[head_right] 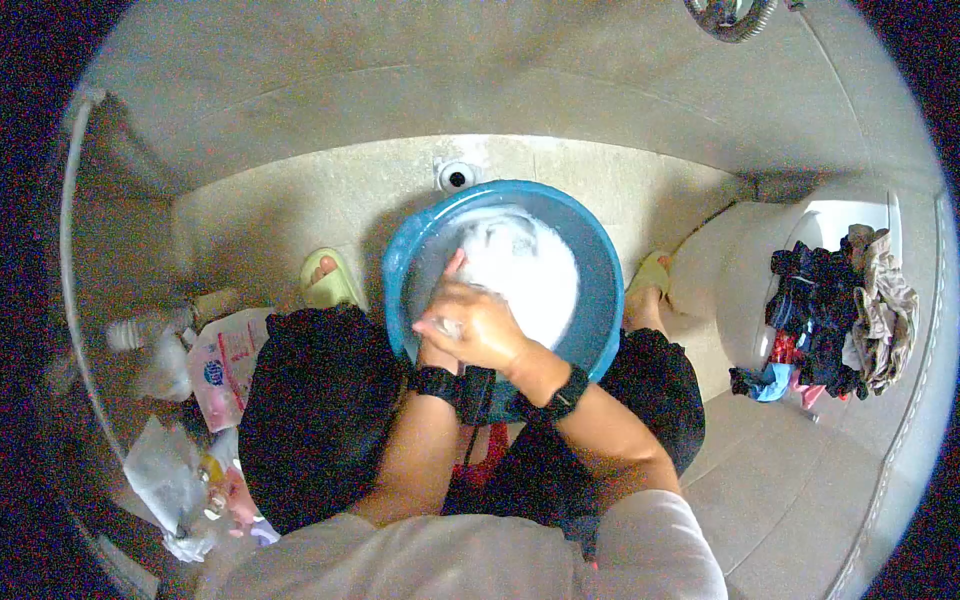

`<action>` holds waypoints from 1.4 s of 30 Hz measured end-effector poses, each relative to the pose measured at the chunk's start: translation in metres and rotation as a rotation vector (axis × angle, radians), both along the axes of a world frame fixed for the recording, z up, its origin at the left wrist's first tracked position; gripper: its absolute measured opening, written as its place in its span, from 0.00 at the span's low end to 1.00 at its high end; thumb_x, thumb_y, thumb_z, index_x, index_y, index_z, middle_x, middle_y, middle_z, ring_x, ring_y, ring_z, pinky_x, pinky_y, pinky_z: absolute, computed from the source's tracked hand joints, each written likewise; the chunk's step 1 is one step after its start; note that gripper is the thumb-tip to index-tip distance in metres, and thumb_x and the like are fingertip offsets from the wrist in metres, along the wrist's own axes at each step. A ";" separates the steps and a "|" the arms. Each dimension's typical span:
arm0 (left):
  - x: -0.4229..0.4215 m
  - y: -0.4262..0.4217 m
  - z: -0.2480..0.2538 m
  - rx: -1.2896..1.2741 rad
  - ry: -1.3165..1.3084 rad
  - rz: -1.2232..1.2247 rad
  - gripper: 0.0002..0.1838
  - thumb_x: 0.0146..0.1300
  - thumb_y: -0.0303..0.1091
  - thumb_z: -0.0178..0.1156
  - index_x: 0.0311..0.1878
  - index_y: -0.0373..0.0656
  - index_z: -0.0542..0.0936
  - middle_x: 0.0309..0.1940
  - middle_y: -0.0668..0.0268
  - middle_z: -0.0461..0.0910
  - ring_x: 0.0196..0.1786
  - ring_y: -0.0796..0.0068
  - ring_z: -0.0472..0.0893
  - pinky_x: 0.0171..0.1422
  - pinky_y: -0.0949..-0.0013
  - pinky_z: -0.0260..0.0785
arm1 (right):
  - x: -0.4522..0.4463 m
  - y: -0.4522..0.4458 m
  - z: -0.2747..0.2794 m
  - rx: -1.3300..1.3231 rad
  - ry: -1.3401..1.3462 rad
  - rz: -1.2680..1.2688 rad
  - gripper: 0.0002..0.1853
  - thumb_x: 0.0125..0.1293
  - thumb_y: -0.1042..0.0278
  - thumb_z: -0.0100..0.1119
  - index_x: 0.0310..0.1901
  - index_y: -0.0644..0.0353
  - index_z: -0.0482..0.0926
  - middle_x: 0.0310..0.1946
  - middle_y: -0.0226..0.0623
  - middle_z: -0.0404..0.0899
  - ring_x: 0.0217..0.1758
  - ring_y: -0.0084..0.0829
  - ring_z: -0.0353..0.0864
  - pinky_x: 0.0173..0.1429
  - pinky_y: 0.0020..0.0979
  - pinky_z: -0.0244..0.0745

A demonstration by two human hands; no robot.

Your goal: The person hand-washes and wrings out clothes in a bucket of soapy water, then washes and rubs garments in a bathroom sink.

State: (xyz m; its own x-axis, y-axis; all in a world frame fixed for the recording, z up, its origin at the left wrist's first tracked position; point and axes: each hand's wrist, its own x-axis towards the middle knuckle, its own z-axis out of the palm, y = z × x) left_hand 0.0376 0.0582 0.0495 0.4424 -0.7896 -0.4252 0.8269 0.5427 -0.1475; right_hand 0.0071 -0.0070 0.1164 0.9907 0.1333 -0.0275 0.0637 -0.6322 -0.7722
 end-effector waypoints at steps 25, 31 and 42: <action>-0.018 -0.013 -0.024 1.000 0.098 -0.326 0.45 0.44 0.55 0.64 0.64 0.46 0.58 0.62 0.55 0.57 0.60 0.54 0.61 0.60 0.39 0.52 | -0.015 -0.074 -0.144 -0.481 0.465 -0.197 0.19 0.54 0.63 0.56 0.48 0.56 0.74 0.48 0.46 0.74 0.51 0.46 0.73 0.55 0.39 0.68; -0.015 -0.019 0.023 0.142 0.114 -0.165 0.46 0.50 0.74 0.48 0.62 0.45 0.65 0.58 0.59 0.68 0.59 0.57 0.68 0.59 0.40 0.58 | -0.016 -0.074 0.037 -0.095 -0.069 0.114 0.12 0.43 0.75 0.64 0.31 0.58 0.74 0.31 0.39 0.71 0.38 0.43 0.73 0.45 0.37 0.71; -0.054 -0.032 0.051 0.095 -0.021 -0.245 0.20 0.64 0.44 0.46 0.53 0.42 0.73 0.49 0.61 0.76 0.48 0.67 0.78 0.54 0.59 0.71 | -0.048 -0.107 0.113 0.305 -0.234 -0.590 0.09 0.53 0.69 0.65 0.32 0.58 0.74 0.27 0.30 0.75 0.31 0.23 0.74 0.35 0.27 0.71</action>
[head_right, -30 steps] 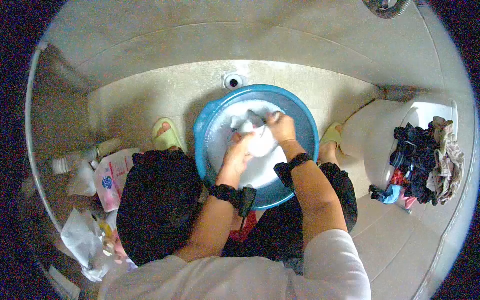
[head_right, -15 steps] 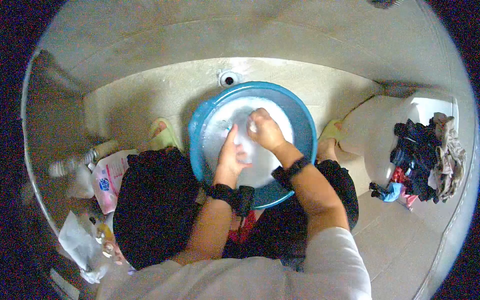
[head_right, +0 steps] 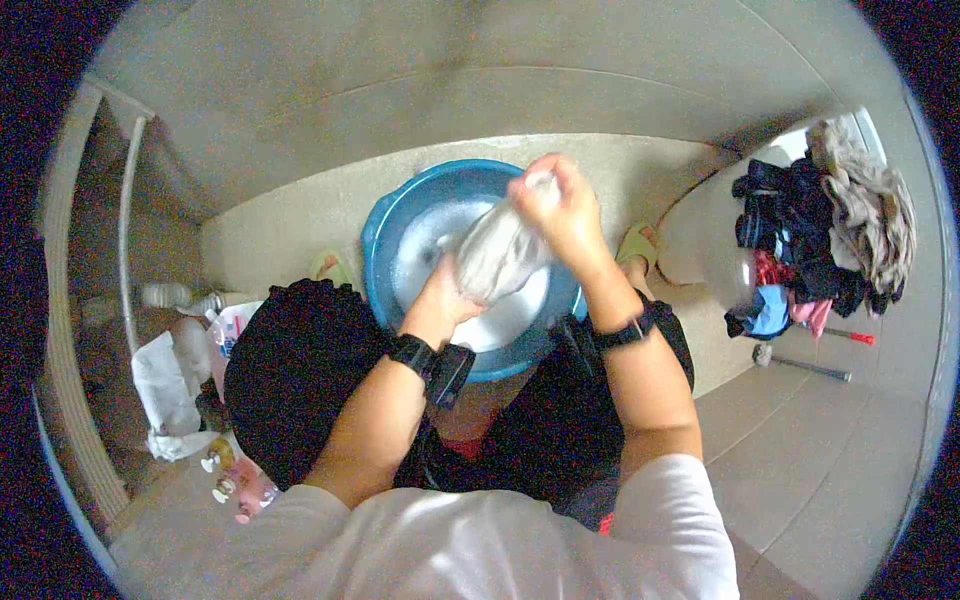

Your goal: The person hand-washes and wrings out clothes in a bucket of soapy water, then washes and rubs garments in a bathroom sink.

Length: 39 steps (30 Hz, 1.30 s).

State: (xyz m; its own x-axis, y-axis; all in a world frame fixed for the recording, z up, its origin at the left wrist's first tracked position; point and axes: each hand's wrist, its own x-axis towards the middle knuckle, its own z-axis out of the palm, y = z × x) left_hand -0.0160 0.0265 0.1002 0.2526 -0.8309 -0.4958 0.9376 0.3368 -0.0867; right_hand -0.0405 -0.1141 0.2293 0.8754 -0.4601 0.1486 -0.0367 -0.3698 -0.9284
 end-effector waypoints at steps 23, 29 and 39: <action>-0.005 0.019 0.094 0.125 -0.455 -0.499 0.30 0.60 0.61 0.45 0.57 0.49 0.71 0.55 0.62 0.73 0.55 0.63 0.74 0.59 0.50 0.64 | -0.050 -0.007 -0.007 1.262 0.168 0.176 0.13 0.58 0.59 0.59 0.39 0.59 0.76 0.34 0.36 0.80 0.34 0.29 0.81 0.39 0.32 0.78; 0.003 0.021 0.096 0.106 -0.203 -0.567 0.50 0.49 0.78 0.40 0.67 0.50 0.57 0.65 0.52 0.57 0.64 0.42 0.61 0.63 0.35 0.47 | -0.052 0.012 -0.005 0.467 0.003 0.068 0.14 0.50 0.66 0.68 0.35 0.61 0.75 0.29 0.33 0.79 0.31 0.22 0.77 0.36 0.26 0.73; 0.012 -0.011 0.062 0.288 -0.627 0.017 0.06 0.55 0.27 0.57 0.37 0.43 0.74 0.33 0.61 0.76 0.36 0.67 0.79 0.37 0.64 0.74 | -0.037 0.031 -0.052 0.980 0.072 -0.276 0.11 0.56 0.61 0.57 0.33 0.61 0.77 0.27 0.35 0.78 0.29 0.28 0.78 0.32 0.29 0.74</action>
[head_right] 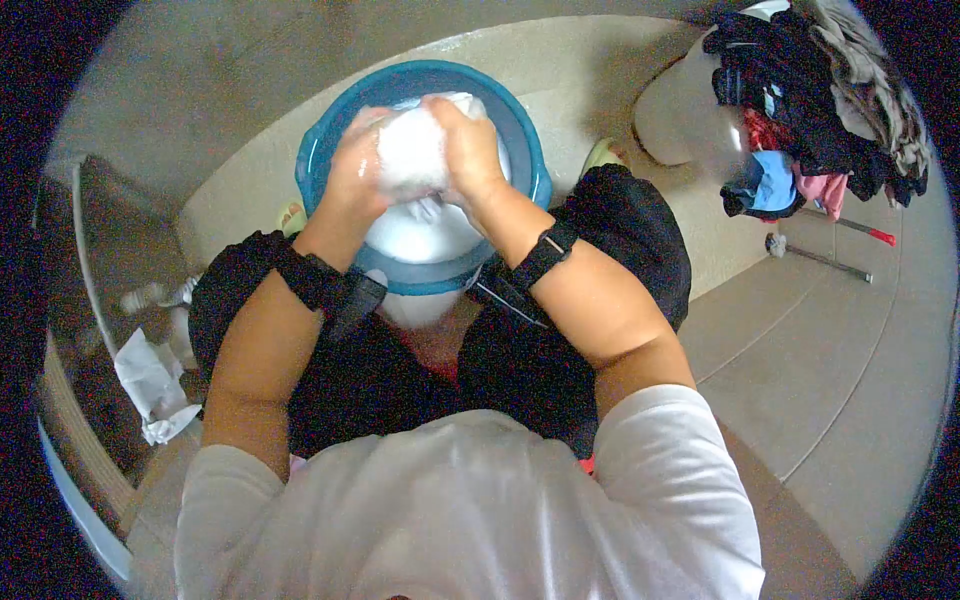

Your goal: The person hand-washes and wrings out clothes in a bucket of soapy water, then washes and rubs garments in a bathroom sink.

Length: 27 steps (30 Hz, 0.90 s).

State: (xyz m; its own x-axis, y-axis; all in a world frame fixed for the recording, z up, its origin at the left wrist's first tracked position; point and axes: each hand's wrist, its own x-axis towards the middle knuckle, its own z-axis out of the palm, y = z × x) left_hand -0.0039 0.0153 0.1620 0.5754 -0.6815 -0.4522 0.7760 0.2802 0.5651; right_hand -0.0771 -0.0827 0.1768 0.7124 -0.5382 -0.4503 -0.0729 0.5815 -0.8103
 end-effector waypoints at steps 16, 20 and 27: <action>-0.023 -0.013 0.009 0.086 -0.367 0.028 0.14 0.49 0.19 0.58 0.39 0.42 0.70 0.33 0.62 0.74 0.34 0.71 0.77 0.35 0.68 0.72 | -0.014 -0.016 -0.037 0.939 -0.174 0.373 0.26 0.58 0.43 0.45 0.52 0.52 0.72 0.49 0.39 0.75 0.51 0.45 0.74 0.55 0.53 0.68; -0.016 -0.005 0.005 0.021 -0.144 0.037 0.20 0.48 0.23 0.58 0.46 0.42 0.69 0.39 0.59 0.73 0.41 0.68 0.77 0.42 0.65 0.72 | -0.007 -0.031 -0.043 0.589 -0.137 0.241 0.20 0.58 0.52 0.50 0.47 0.55 0.74 0.44 0.39 0.77 0.47 0.40 0.77 0.53 0.45 0.71; 0.013 0.011 -0.001 0.121 0.227 -0.268 0.24 0.61 0.42 0.54 0.60 0.49 0.66 0.49 0.59 0.75 0.52 0.64 0.75 0.54 0.62 0.67 | -0.003 -0.026 0.010 -0.611 0.140 0.271 0.09 0.55 0.64 0.61 0.34 0.59 0.76 0.30 0.31 0.77 0.34 0.28 0.78 0.39 0.30 0.76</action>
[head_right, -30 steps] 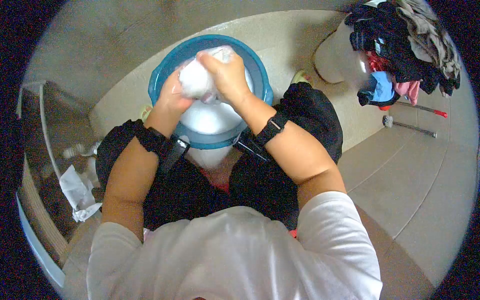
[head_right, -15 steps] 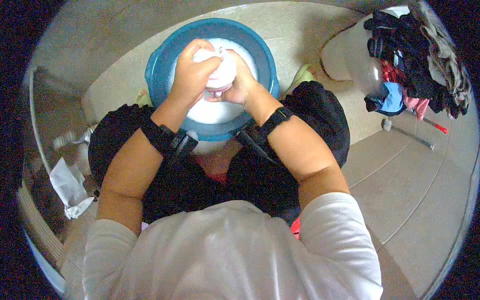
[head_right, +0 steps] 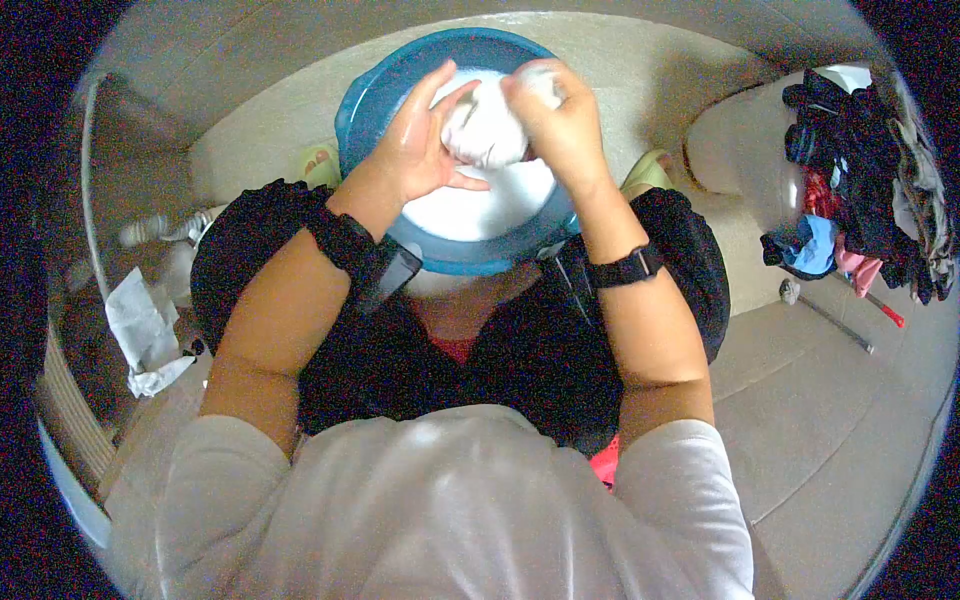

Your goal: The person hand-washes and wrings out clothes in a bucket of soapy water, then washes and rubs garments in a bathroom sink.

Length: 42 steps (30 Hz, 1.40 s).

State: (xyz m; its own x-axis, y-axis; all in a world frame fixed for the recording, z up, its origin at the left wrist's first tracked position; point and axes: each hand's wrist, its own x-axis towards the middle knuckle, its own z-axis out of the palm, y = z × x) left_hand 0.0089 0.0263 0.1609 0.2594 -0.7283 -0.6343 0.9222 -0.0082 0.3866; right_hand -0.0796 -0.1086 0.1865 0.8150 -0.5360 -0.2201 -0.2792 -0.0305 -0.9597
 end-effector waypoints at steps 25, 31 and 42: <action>-0.033 -0.009 0.021 0.063 -1.908 0.099 0.11 0.35 0.26 0.62 0.25 0.44 0.72 0.24 0.62 0.71 0.27 0.61 0.74 0.33 0.65 0.67 | -0.009 0.023 -0.057 1.572 -0.049 0.119 0.13 0.60 0.61 0.46 0.36 0.63 0.75 0.32 0.41 0.79 0.33 0.35 0.80 0.37 0.38 0.77; -0.058 0.008 0.011 -0.033 -1.923 -0.098 0.09 0.35 0.30 0.63 0.23 0.46 0.73 0.23 0.63 0.69 0.27 0.59 0.72 0.30 0.62 0.66 | -0.039 0.039 -0.059 1.704 -0.070 0.235 0.15 0.62 0.58 0.45 0.39 0.63 0.74 0.35 0.43 0.79 0.35 0.36 0.81 0.40 0.40 0.77; -0.050 0.021 -0.001 0.278 -1.940 -0.442 0.15 0.49 0.42 0.59 0.39 0.46 0.75 0.32 0.57 0.72 0.35 0.53 0.76 0.37 0.56 0.69 | -0.035 0.026 -0.104 1.094 0.192 0.081 0.10 0.60 0.65 0.48 0.37 0.57 0.77 0.34 0.40 0.80 0.35 0.36 0.81 0.37 0.40 0.78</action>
State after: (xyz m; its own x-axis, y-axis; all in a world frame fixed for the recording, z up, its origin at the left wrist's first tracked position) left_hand -0.0410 0.0470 0.1597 0.4731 -0.8715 0.1295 -0.7210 -0.2984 0.6254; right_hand -0.1147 -0.0827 0.0828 0.7407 0.0776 -0.6674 -0.4616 0.7806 -0.4215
